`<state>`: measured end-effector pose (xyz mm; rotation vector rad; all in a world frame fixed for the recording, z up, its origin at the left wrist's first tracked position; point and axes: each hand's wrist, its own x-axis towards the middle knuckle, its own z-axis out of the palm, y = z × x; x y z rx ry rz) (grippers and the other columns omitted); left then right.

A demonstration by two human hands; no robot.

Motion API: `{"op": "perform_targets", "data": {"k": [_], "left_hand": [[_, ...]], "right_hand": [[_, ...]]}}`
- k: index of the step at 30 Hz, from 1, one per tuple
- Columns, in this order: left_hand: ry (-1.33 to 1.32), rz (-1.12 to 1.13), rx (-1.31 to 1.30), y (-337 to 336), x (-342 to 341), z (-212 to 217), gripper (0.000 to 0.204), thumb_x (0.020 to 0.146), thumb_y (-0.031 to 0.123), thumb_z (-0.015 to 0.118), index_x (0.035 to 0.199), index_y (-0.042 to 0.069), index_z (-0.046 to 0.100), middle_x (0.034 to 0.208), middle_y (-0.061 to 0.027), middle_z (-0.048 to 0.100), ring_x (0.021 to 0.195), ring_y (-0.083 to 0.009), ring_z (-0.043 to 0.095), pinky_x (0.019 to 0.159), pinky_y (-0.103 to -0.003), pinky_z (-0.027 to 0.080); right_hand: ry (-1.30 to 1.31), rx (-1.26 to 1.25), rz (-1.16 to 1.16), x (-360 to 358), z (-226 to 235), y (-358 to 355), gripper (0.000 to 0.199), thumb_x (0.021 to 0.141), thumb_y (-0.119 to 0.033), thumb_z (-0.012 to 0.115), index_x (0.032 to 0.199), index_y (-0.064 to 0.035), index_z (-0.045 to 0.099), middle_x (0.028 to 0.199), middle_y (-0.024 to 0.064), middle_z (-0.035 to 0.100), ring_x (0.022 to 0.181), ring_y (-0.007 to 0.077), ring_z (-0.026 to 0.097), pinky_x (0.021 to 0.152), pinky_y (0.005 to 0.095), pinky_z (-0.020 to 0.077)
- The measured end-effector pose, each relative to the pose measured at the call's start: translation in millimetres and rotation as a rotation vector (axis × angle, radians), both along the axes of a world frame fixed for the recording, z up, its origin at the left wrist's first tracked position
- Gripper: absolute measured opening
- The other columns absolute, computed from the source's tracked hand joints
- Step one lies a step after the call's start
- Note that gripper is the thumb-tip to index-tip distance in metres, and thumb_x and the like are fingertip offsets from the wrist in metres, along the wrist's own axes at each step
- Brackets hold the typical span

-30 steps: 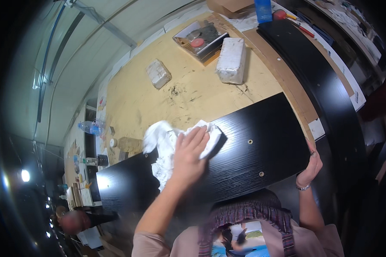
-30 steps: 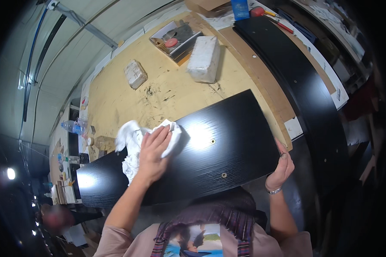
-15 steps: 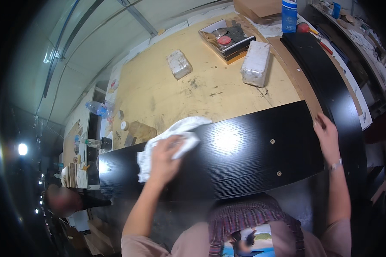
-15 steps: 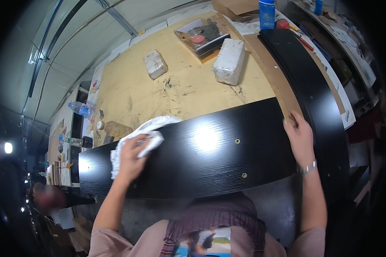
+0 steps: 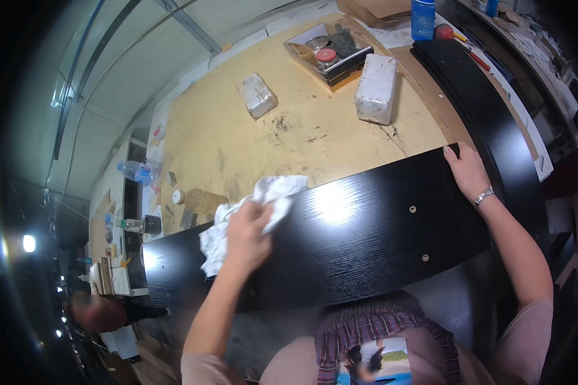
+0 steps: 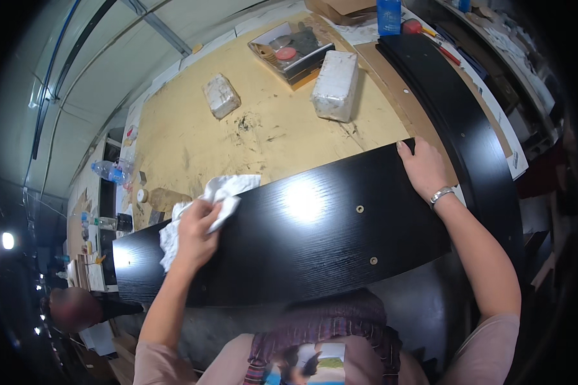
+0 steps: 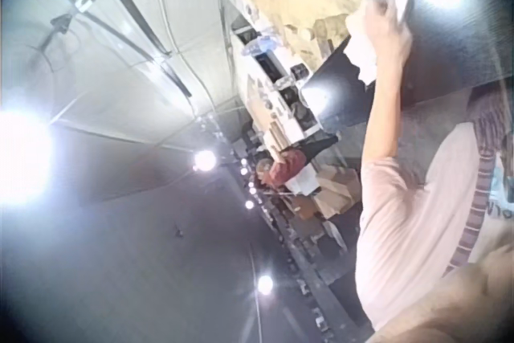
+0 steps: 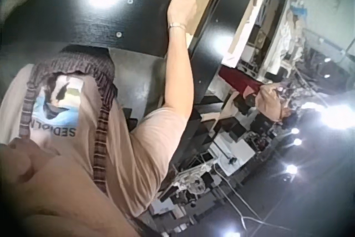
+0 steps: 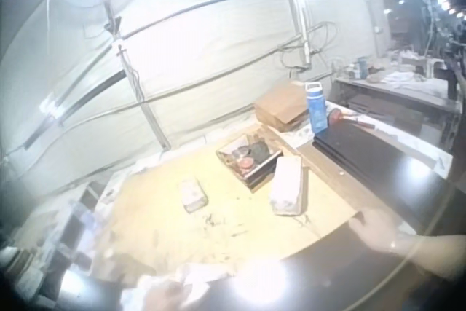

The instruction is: The person wipes a black wooden panel with a white cloth, repeatedly applying liquid from a bottle and spreading it across the surface. They flip the panel to clean both sides and continue wiping until the surface appears uniformly treated.

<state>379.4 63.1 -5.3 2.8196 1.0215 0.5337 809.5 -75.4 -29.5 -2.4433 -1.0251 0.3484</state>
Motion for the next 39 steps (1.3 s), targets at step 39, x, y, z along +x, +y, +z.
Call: {"op": "perform_targets", "data": {"k": [39], "left_hand": [[-0.031,-0.947,-0.155,-165.3,177.1,-6.8,0.034,0.071,0.011,0.064,0.102,0.001,0.073,0.116,-0.0039,0.063,0.094,-0.0219,0.053,0.078,-0.036,0.043]], "right_hand": [[-0.001,0.004,0.039,-3.1,3.7,3.0,0.051,0.097,-0.041,0.055,0.098,0.0066,0.072,0.099,0.0317,0.07,0.1,0.0468,0.068,0.091,0.0495,0.053]]}}
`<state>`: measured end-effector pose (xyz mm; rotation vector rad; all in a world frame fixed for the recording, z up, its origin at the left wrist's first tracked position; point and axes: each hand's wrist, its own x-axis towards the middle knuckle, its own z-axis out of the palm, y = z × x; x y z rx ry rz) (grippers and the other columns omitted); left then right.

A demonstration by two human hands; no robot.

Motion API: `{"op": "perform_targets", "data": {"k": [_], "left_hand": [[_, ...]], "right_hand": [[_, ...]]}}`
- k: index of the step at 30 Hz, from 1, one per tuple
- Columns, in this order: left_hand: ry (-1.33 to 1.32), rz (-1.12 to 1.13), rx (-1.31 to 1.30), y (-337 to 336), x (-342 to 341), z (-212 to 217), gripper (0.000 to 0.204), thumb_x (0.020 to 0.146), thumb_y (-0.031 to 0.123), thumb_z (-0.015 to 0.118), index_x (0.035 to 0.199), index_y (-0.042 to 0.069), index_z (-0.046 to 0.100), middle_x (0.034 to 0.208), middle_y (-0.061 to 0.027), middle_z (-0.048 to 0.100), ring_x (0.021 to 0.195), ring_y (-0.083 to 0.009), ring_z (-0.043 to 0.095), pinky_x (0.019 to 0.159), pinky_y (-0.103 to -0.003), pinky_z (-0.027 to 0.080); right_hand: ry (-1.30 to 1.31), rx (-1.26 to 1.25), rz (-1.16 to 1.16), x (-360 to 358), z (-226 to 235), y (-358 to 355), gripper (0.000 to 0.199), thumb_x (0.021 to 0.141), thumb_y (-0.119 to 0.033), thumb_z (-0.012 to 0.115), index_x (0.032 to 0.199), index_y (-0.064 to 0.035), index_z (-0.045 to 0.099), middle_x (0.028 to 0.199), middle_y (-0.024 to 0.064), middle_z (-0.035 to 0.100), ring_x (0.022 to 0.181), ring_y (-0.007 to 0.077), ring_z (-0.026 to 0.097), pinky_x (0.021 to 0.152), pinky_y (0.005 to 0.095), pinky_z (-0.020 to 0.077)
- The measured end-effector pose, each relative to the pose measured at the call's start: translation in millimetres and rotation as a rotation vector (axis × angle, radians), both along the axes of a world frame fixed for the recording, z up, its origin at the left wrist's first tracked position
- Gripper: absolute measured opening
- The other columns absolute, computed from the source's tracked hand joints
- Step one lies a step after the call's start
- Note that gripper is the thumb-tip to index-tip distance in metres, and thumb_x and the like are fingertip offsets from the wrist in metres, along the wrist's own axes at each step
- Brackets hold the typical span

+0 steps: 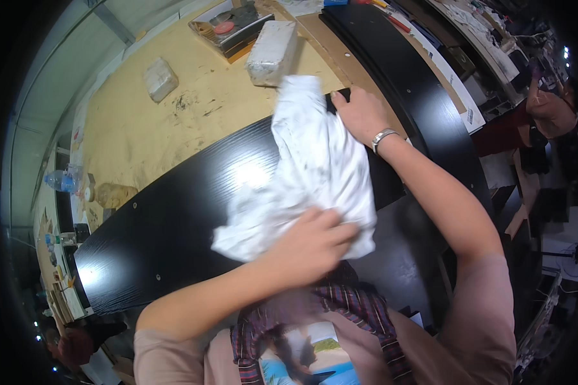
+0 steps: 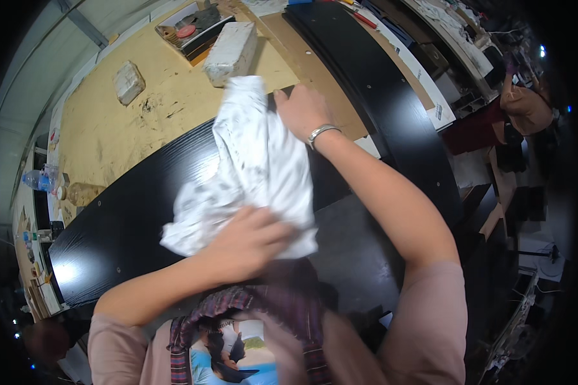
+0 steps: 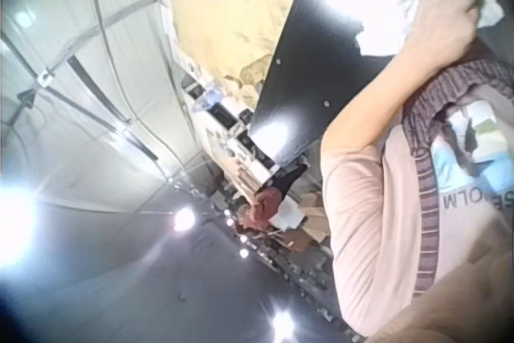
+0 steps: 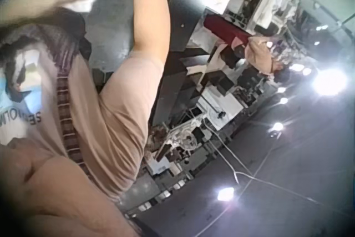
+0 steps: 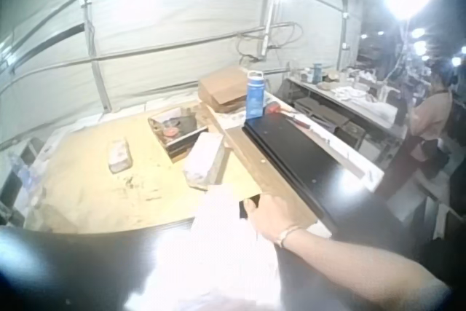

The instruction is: The person wipes a black wooden panel with a white cloth, repeatedly applying liquid from a bottle and spreading it across the surface. They flip the panel to clean both sides and continue wiping until the surface appears uniformly treated.

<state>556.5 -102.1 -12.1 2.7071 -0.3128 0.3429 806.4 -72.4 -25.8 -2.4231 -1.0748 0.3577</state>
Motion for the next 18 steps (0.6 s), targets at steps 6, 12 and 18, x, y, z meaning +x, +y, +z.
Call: {"op": "perform_targets", "data": {"k": [6,12,18], "left_hand": [[0.117,0.259,0.05,15.9,-43.9,10.2,0.064,0.062,0.006,0.069,0.126,0.006,0.066,0.126,-0.0102,0.059,0.097,-0.0258,0.055,0.079,-0.04,0.041],[-0.006,0.107,0.168,-12.4,65.0,-1.6,0.056,0.077,0.012,0.065,0.133,0.006,0.062,0.13,-0.0088,0.056,0.101,-0.0251,0.053,0.08,-0.038,0.042],[0.079,0.084,0.084,-2.9,27.2,9.6,0.047,0.083,0.011,0.057,0.128,0.0,0.063,0.126,-0.0084,0.057,0.099,-0.025,0.052,0.081,-0.036,0.042]], "right_hand": [[0.042,0.003,0.019,0.2,-2.2,0.1,0.048,0.096,-0.04,0.057,0.093,0.0056,0.072,0.096,0.0296,0.071,0.096,0.0448,0.069,0.089,0.0496,0.0534],[0.028,-0.018,0.057,0.5,1.9,1.8,0.048,0.096,-0.041,0.057,0.099,0.0049,0.071,0.097,0.0281,0.072,0.095,0.0437,0.07,0.085,0.0484,0.0549],[0.025,0.03,-0.003,7.1,-3.2,-5.1,0.044,0.095,-0.039,0.057,0.096,0.0035,0.071,0.093,0.0289,0.072,0.094,0.043,0.07,0.086,0.0486,0.0543]]}}
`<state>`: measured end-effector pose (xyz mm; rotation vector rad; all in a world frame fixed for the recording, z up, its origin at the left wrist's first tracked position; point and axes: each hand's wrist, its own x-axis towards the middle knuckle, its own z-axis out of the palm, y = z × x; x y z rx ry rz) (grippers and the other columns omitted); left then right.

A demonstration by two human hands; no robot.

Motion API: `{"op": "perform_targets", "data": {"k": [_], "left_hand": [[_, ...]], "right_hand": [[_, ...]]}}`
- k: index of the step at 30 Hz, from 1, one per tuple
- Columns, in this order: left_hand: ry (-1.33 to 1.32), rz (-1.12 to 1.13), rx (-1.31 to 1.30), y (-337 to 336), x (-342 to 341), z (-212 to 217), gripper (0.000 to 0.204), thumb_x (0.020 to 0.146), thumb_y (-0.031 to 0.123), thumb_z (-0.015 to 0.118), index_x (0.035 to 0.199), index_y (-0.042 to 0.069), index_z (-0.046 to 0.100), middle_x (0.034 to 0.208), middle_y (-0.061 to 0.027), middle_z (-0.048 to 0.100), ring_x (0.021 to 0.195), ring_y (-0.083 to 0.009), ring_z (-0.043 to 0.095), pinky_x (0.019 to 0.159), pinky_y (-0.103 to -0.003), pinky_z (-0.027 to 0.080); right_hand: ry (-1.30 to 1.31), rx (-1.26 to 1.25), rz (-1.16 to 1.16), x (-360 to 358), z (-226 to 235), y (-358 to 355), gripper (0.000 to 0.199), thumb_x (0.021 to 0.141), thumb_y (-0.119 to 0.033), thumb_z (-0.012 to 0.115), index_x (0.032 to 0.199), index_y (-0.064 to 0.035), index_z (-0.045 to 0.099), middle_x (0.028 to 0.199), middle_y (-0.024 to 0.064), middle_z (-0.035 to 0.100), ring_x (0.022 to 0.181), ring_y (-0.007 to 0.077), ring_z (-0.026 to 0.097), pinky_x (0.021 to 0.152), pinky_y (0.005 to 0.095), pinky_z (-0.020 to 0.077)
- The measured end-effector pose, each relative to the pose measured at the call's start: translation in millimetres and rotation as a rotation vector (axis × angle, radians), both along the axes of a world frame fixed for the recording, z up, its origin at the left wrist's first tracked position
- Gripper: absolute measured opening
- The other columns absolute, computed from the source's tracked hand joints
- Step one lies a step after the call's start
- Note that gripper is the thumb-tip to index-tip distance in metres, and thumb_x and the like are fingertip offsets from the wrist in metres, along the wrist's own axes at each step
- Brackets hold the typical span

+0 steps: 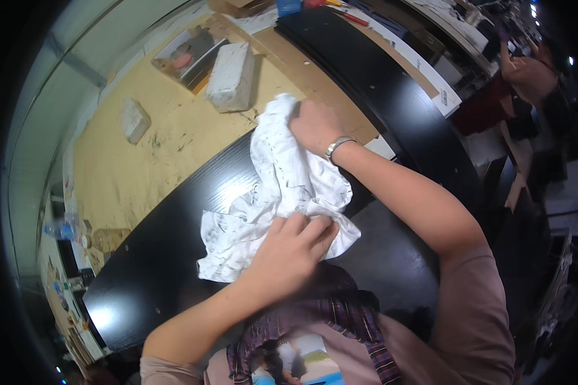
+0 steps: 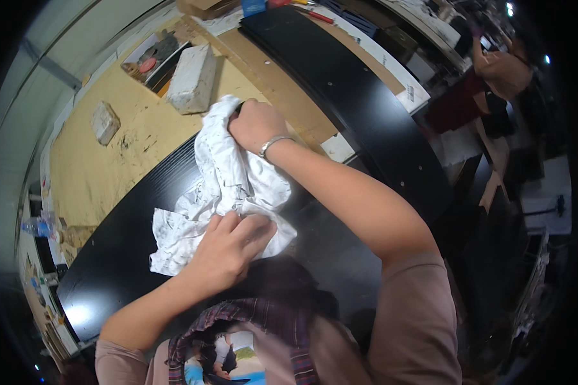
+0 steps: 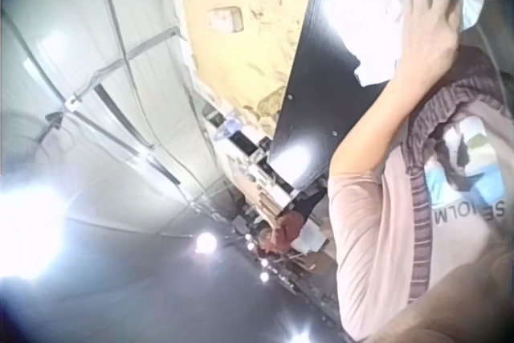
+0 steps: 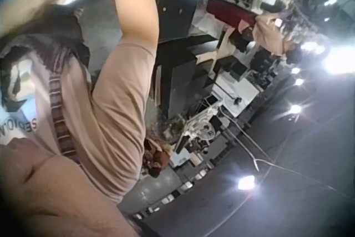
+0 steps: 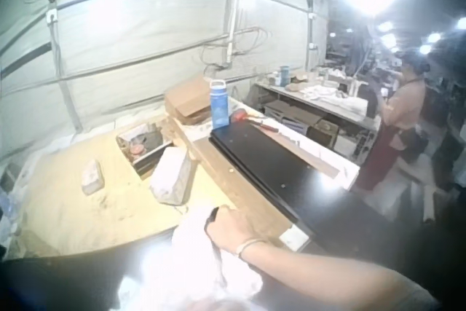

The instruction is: The person wipes a black wooden panel with a white cloth, repeatedly applying liquid from a bottle and spreading it across the surface. They flip the panel to clean both sides and continue wiping until the surface appears uniformly treated.

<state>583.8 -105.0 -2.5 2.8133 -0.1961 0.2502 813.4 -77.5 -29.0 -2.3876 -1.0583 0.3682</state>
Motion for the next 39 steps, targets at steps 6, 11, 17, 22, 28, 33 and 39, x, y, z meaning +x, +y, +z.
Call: {"op": "perform_targets", "data": {"k": [6,11,17,22,28,33,39], "left_hand": [[-0.123,0.01,0.091,-22.0,57.1,-9.5,0.046,0.084,0.015,0.058,0.127,-0.002,0.062,0.118,-0.0084,0.055,0.099,-0.0244,0.052,0.08,-0.034,0.042],[-0.03,0.207,0.058,-0.5,-31.4,-2.1,0.054,0.078,0.01,0.063,0.132,0.008,0.062,0.122,-0.0068,0.058,0.094,-0.0242,0.054,0.077,-0.037,0.042],[-0.041,0.741,0.201,12.0,-266.5,-19.7,0.055,0.065,0.001,0.061,0.119,0.007,0.069,0.116,-0.0092,0.065,0.091,-0.0294,0.058,0.079,-0.042,0.043],[-0.092,1.389,0.303,14.7,-454.9,0.4,0.04,0.074,-0.007,0.059,0.113,0.0,0.068,0.109,-0.0162,0.065,0.102,-0.0381,0.061,0.092,-0.044,0.046],[-0.383,1.373,0.004,-2.4,-322.7,20.7,0.031,0.081,0.0,0.068,0.112,0.001,0.064,0.108,-0.0089,0.062,0.095,-0.0239,0.063,0.086,-0.035,0.048],[0.034,1.137,0.067,-4.4,-320.3,21.2,0.046,0.057,-0.004,0.064,0.1,0.009,0.071,0.106,-0.0061,0.064,0.095,-0.0291,0.058,0.081,-0.04,0.042],[0.001,0.8,-0.046,9.7,-277.7,15.8,0.05,0.058,-0.003,0.066,0.107,0.009,0.071,0.109,-0.006,0.062,0.088,-0.0269,0.055,0.075,-0.039,0.041]], "right_hand": [[-0.006,0.06,0.045,2.5,-13.5,10.0,0.046,0.095,-0.039,0.057,0.096,0.0037,0.073,0.095,0.0307,0.07,0.096,0.0459,0.068,0.088,0.0495,0.0531],[0.0,0.036,0.031,5.8,-13.5,5.2,0.051,0.095,-0.041,0.056,0.097,0.0065,0.073,0.098,0.0326,0.069,0.097,0.0473,0.068,0.09,0.0509,0.0518],[-0.058,-0.013,0.052,12.7,-20.4,8.5,0.052,0.097,-0.045,0.056,0.115,0.0023,0.067,0.104,0.0288,0.07,0.103,0.0432,0.067,0.086,0.049,0.0518],[-0.019,0.135,0.098,31.2,-37.7,1.9,0.057,0.098,-0.049,0.056,0.112,0.0062,0.066,0.106,0.0315,0.068,0.107,0.0466,0.064,0.091,0.0506,0.0492],[-0.54,0.46,0.444,-38.8,-12.7,38.0,0.045,0.087,-0.019,0.067,0.128,-0.0015,0.058,0.136,0.0218,0.058,0.129,0.0381,0.052,0.112,0.0452,0.0391],[-0.113,0.25,0.802,-173.0,11.5,97.3,0.045,0.092,-0.034,0.064,0.118,0.0028,0.065,0.123,0.0229,0.065,0.122,0.0365,0.057,0.106,0.0432,0.0449],[-0.195,-0.085,0.835,-235.1,14.7,121.3,0.063,0.099,-0.052,0.047,0.079,-0.0002,0.075,0.076,0.0225,0.07,0.078,0.0394,0.07,0.079,0.0472,0.0546]]}}
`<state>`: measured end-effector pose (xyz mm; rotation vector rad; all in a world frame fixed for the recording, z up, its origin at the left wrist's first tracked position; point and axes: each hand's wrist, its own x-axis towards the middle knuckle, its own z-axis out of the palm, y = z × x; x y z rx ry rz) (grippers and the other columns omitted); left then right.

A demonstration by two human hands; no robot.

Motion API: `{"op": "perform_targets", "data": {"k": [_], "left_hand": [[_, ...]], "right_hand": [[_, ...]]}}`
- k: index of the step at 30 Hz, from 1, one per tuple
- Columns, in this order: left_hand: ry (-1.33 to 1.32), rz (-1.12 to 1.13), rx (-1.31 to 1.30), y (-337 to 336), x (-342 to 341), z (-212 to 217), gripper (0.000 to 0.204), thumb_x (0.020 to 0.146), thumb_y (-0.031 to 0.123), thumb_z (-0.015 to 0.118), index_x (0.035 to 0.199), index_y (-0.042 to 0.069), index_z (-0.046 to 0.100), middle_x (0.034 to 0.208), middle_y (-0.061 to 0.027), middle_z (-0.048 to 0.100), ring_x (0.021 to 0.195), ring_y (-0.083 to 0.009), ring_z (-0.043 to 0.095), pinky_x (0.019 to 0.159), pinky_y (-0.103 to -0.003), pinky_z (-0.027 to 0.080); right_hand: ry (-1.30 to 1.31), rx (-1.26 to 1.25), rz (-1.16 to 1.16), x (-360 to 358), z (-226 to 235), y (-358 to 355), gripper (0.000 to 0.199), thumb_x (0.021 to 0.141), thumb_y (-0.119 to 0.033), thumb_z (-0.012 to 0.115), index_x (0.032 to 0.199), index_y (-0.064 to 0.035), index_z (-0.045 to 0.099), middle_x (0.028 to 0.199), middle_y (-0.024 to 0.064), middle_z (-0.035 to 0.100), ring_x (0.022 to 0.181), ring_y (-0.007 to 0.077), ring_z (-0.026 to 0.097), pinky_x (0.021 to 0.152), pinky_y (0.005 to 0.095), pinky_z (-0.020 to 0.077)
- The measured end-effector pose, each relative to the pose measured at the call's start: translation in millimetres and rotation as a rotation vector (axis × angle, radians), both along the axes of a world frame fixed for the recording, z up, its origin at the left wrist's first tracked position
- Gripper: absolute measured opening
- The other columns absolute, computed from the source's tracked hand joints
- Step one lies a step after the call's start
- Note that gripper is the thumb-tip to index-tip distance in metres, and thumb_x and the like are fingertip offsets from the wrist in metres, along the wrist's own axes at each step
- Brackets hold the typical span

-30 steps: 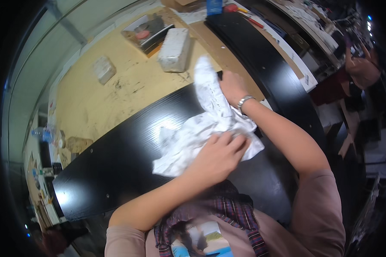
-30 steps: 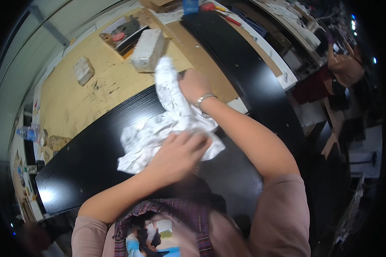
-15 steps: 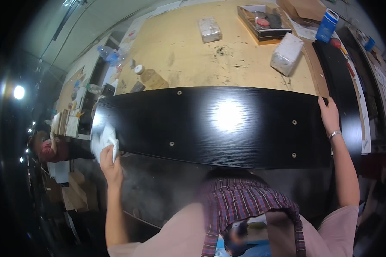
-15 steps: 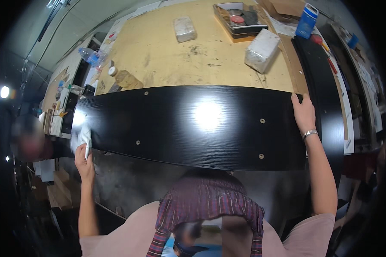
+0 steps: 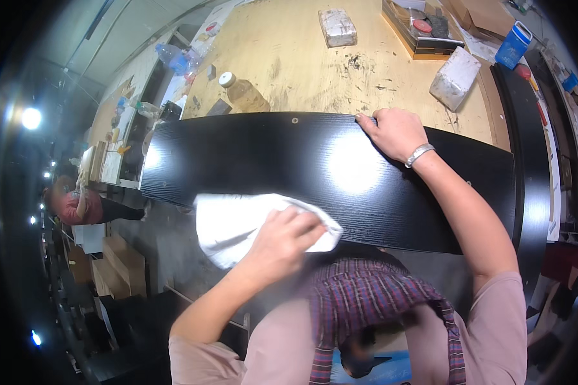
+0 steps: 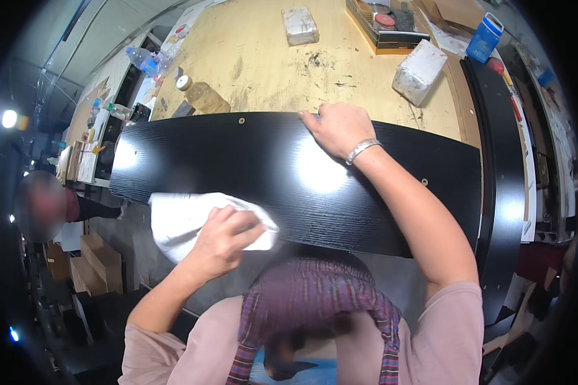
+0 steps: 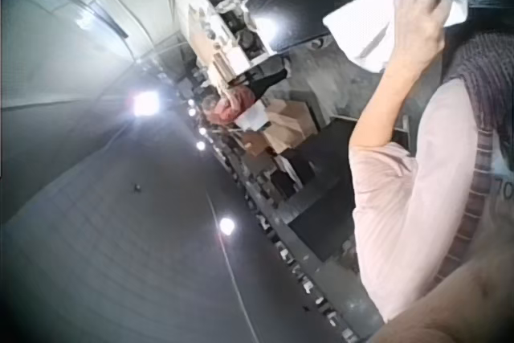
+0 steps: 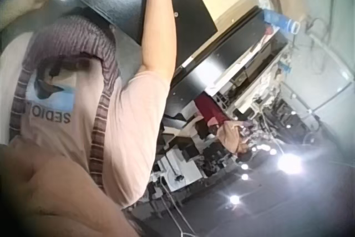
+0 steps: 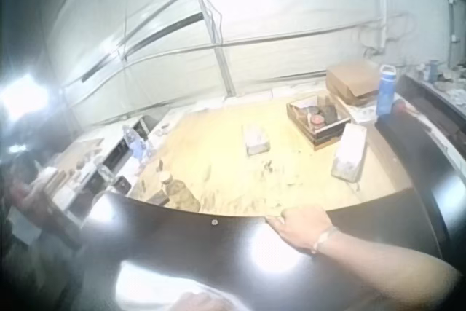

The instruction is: The person wipes a black wooden panel with a white cloth, repeatedly applying liquid from a bottle and spreading it across the surface. They flip the panel to clean both sides and continue wiping until the surface appears uniformly treated.

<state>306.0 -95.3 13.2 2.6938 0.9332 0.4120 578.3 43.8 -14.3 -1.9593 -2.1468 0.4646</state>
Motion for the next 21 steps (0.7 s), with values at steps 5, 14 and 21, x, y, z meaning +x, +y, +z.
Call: {"op": "perform_targets", "data": {"k": [5,14,21], "left_hand": [[0.278,0.056,0.043,11.8,-66.2,18.9,0.043,0.062,0.002,0.071,0.103,0.014,0.073,0.101,-0.0004,0.064,0.088,-0.0247,0.055,0.073,-0.037,0.042],[0.221,-0.114,-0.015,27.0,-36.5,22.1,0.042,0.059,0.005,0.072,0.1,0.014,0.074,0.099,0.0003,0.061,0.088,-0.0235,0.052,0.074,-0.038,0.04],[0.093,-0.141,0.011,20.5,-6.4,5.7,0.038,0.062,0.002,0.071,0.1,0.01,0.071,0.1,-0.0028,0.06,0.088,-0.0251,0.052,0.073,-0.038,0.041]], "right_hand": [[-0.013,0.069,-0.002,2.1,-3.3,-3.7,0.061,0.099,-0.05,0.046,0.078,0.0007,0.074,0.073,0.0229,0.069,0.074,0.0394,0.069,0.073,0.0477,0.0553],[0.0,0.076,-0.016,4.1,-3.5,-2.0,0.061,0.098,-0.05,0.048,0.077,0.0006,0.074,0.071,0.0238,0.068,0.072,0.0404,0.069,0.072,0.0472,0.0555],[-0.024,0.089,0.007,-1.9,-5.1,-1.3,0.061,0.098,-0.049,0.048,0.076,0.0011,0.074,0.069,0.0232,0.068,0.069,0.0392,0.068,0.071,0.0469,0.0555]]}}
